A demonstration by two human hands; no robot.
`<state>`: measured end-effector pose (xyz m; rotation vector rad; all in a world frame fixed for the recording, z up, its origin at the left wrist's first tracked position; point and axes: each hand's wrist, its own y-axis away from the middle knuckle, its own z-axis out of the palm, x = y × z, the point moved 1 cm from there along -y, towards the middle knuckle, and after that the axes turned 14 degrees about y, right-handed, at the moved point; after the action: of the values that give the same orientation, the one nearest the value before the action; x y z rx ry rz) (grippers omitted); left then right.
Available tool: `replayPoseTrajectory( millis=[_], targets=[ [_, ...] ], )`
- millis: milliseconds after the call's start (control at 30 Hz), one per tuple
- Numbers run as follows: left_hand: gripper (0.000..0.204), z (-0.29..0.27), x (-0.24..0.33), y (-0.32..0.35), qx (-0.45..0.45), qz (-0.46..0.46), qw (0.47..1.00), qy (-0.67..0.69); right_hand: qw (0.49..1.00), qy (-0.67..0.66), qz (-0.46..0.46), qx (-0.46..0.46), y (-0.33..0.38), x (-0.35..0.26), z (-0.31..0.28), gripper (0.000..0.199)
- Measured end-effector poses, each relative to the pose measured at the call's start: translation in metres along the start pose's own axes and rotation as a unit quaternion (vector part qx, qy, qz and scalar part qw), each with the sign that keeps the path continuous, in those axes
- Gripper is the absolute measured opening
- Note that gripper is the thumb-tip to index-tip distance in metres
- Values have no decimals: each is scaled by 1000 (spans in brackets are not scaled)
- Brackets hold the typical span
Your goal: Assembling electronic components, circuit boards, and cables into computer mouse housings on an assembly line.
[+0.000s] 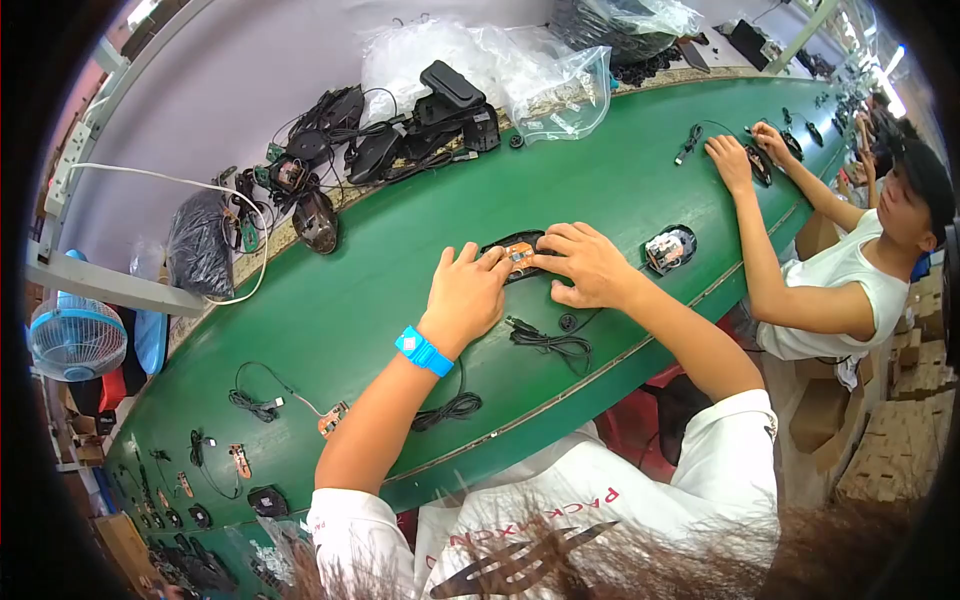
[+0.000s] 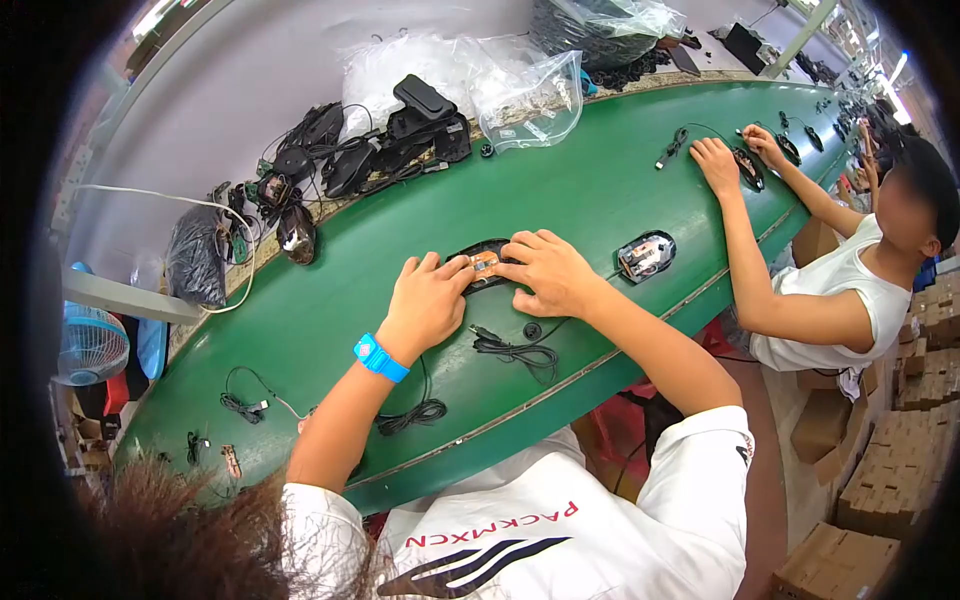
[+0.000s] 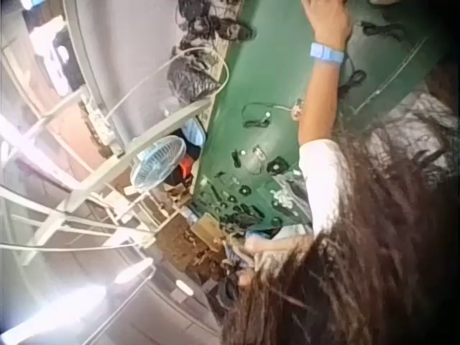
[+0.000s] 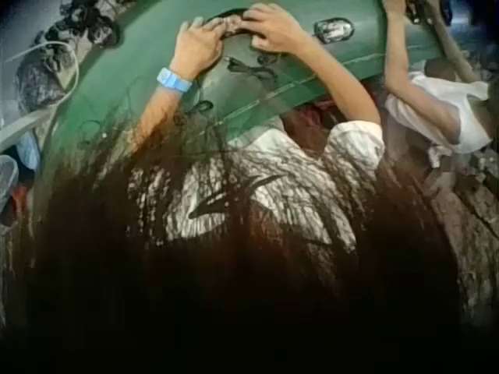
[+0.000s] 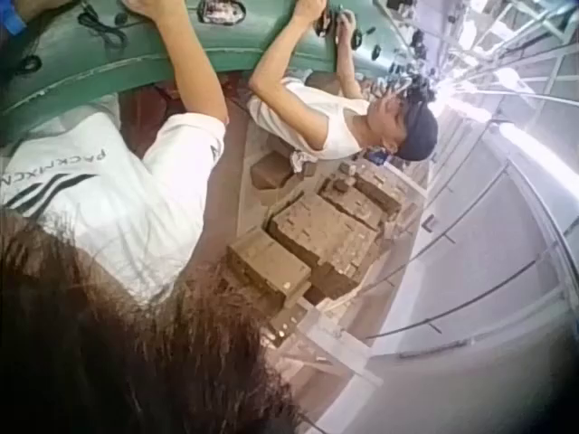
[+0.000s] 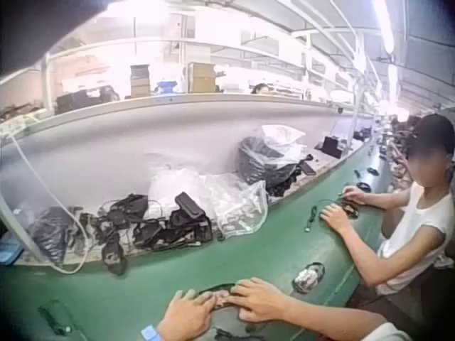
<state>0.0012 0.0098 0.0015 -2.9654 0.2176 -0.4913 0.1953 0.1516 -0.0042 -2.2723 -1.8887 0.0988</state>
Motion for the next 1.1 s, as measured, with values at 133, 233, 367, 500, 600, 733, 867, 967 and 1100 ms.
replayPoseTrajectory(
  millis=[133, 233, 367, 500, 600, 733, 867, 967, 1100],
  targets=[
    [36, 1, -4, -4, 25, 15, 1000, 5, 997, -6, 3, 78, -2, 1, -2, 43],
    [33, 3, -3, -5, 58, 26, 998, 7, 996, -84, 16, 39, -8, -8, -1, 42],
    [32, 3, -1, -8, 51, 21, 998, 21, 997, -62, 21, 32, -15, -9, -1, 36],
    [32, 0, 2, -12, 29, 3, 999, 34, 998, -34, 46, 27, -15, -13, -7, 34],
    [33, 3, 2, -13, 42, 2, 997, 61, 997, -45, 58, 12, -15, -13, -12, 33],
    [34, 15, -3, -14, 77, 20, 990, 118, 980, -130, 83, 124, -1, -9, -17, 33],
    [36, 20, -4, -17, 105, 28, 984, 142, 953, -166, 165, 193, 38, -6, -22, 35],
    [38, 9, -1, -13, 122, 20, 981, 149, 942, -168, 217, 195, 64, -15, -25, 34],
    [42, -22, 8, 4, 142, -7, 975, 171, 937, -168, 249, 179, 85, -9, -25, 30]
  ],
)
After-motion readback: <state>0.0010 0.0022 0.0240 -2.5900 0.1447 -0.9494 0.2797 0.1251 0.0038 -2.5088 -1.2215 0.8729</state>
